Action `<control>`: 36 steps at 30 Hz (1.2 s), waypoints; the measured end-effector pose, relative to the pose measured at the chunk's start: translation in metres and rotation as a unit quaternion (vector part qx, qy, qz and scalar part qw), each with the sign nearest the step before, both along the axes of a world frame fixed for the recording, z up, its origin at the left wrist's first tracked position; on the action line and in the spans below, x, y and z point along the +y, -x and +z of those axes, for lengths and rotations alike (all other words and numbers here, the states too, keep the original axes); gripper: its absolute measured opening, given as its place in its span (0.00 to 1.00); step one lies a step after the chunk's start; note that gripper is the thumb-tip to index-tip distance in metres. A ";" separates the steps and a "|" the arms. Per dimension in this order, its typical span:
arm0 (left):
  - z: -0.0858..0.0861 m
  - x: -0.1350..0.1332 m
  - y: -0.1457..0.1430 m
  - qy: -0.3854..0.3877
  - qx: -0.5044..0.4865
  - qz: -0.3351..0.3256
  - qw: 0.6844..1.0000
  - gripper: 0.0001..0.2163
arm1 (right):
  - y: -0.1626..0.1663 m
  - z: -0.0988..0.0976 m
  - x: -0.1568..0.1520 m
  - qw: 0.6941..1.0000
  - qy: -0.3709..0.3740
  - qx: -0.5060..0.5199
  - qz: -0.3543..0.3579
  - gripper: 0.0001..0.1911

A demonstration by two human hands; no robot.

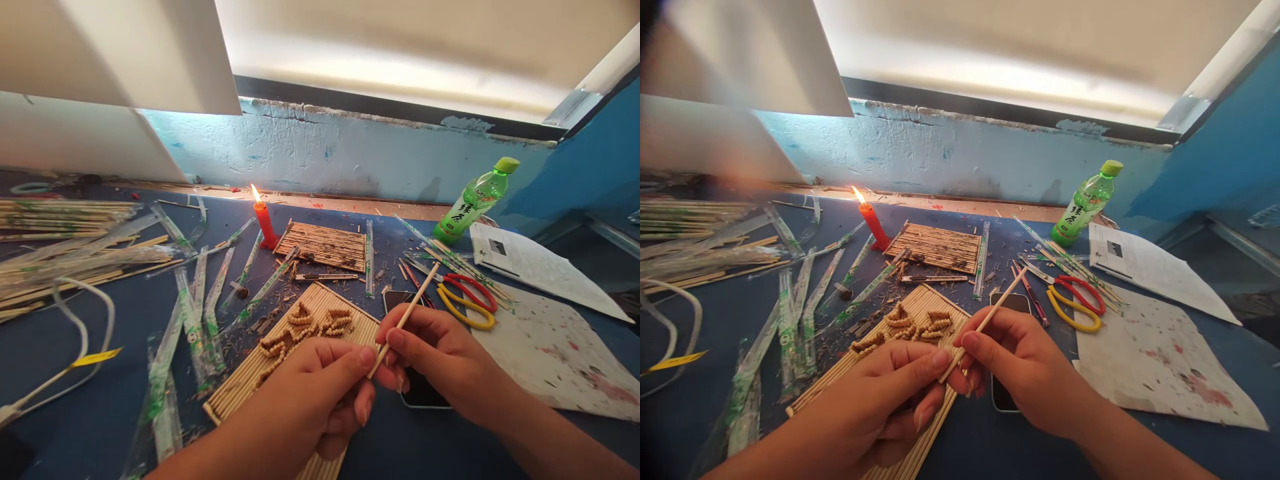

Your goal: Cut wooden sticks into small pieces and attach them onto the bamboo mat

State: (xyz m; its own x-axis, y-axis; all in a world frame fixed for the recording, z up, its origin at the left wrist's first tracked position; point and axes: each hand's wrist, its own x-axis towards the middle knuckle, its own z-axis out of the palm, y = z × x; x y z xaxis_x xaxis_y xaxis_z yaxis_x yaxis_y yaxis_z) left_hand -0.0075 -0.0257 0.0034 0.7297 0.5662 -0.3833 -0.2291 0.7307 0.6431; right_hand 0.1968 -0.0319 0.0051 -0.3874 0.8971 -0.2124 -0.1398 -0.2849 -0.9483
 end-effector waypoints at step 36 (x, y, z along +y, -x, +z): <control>0.000 0.001 0.000 -0.014 0.021 -0.007 1.000 0.18 | -0.001 -0.003 0.001 1.000 -0.010 -0.009 -0.011 0.12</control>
